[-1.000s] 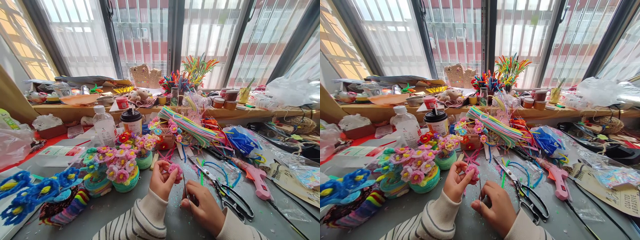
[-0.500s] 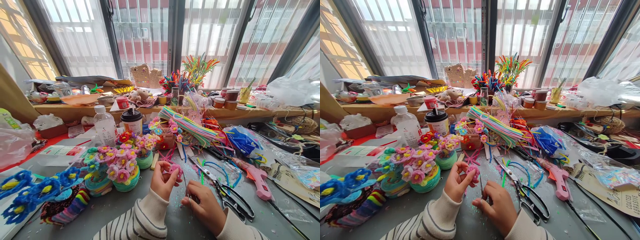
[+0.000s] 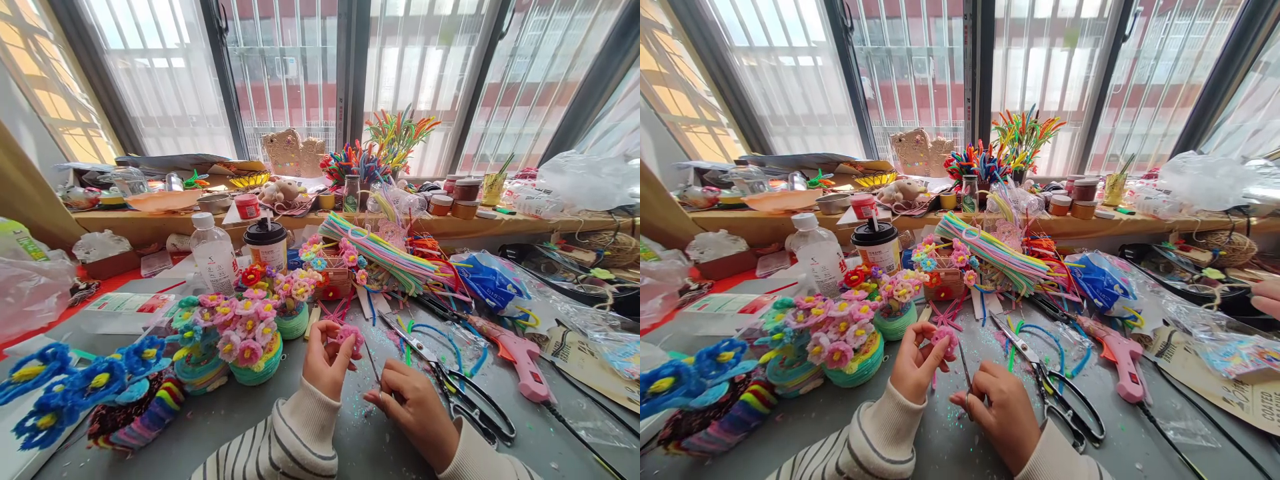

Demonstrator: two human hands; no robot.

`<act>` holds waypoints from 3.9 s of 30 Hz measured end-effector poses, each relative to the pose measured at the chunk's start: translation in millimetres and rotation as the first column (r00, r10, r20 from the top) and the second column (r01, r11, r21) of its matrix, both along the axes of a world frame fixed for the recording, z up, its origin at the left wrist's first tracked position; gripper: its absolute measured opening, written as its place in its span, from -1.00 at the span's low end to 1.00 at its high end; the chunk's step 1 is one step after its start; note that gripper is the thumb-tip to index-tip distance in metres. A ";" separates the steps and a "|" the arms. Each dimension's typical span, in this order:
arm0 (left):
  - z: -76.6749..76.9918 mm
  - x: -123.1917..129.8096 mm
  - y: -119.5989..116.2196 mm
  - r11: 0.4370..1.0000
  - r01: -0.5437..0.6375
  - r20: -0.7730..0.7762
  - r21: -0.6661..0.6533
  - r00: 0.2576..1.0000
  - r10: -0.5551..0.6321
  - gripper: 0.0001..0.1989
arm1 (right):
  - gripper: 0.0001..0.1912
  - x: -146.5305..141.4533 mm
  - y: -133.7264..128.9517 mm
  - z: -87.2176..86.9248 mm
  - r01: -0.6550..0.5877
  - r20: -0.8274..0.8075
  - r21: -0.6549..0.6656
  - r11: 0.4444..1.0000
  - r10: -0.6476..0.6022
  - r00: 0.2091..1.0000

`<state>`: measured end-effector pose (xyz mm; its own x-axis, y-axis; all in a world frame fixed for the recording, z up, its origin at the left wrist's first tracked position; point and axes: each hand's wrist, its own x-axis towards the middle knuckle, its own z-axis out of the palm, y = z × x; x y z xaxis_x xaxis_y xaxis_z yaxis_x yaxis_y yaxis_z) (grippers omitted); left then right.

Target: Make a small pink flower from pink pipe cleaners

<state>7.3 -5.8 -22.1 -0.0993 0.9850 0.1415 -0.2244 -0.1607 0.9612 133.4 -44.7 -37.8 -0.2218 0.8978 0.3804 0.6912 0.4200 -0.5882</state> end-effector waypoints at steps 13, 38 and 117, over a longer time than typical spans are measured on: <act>-1.3 1.4 0.4 0.999 -0.042 0.008 0.017 0.999 0.042 -0.72 | -0.55 -2.9 -1.1 -0.6 0.014 -0.021 -0.001 1.000 -0.014 1.000; 5.3 2.6 -3.6 0.999 0.036 0.083 -0.032 0.996 -0.033 -0.68 | -0.52 -1.7 -2.1 1.5 -0.026 -0.141 -0.103 0.994 0.011 0.990; 2.0 1.1 -2.6 0.998 0.063 0.075 0.017 0.995 -0.064 -0.68 | -0.51 -0.7 -1.3 -1.6 -0.008 -0.019 -0.068 0.998 0.007 1.000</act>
<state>8.4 -8.4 -20.1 -0.0471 0.9876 0.1500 -0.3066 -0.1573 0.9388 132.7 -46.0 -39.4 -0.2217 0.9203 0.3223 0.6767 0.3831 -0.6287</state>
